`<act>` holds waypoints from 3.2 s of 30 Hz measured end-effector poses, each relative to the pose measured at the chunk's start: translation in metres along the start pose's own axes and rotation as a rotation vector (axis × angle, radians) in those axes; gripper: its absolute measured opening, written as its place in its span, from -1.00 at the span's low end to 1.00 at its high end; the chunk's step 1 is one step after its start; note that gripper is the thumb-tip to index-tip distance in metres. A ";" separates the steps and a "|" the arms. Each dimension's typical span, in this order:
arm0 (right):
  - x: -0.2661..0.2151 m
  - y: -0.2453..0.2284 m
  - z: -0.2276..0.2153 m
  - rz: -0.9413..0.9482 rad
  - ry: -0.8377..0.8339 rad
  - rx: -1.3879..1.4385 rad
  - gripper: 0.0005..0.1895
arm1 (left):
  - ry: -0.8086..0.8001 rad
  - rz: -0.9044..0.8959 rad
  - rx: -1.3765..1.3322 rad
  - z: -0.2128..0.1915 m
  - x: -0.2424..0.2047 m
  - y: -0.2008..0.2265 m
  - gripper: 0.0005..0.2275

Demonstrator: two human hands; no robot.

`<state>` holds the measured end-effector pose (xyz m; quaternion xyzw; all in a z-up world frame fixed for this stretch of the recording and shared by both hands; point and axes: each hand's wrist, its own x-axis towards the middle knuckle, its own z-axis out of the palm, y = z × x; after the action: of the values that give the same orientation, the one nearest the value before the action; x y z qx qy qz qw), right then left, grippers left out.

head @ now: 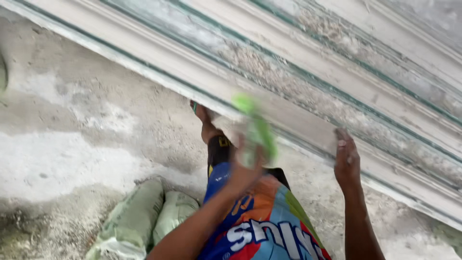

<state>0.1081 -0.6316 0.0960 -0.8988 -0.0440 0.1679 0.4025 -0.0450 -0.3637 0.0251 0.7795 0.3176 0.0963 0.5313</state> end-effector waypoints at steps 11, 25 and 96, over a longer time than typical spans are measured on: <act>-0.021 0.010 -0.066 0.129 0.119 0.046 -0.49 | 0.427 -0.530 -0.008 -0.134 0.152 0.109 -0.18; 0.022 0.007 -0.046 0.180 0.154 0.034 -0.44 | -0.477 -0.383 -0.300 0.068 0.104 0.122 -0.31; 0.055 0.071 0.008 0.287 0.708 -0.441 -0.51 | -0.320 -0.136 0.026 0.240 0.222 0.188 -0.10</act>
<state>0.1527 -0.6615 0.0239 -0.9624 0.1871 -0.1097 0.1637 0.3187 -0.4592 0.0507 0.7683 0.2822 -0.0692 0.5704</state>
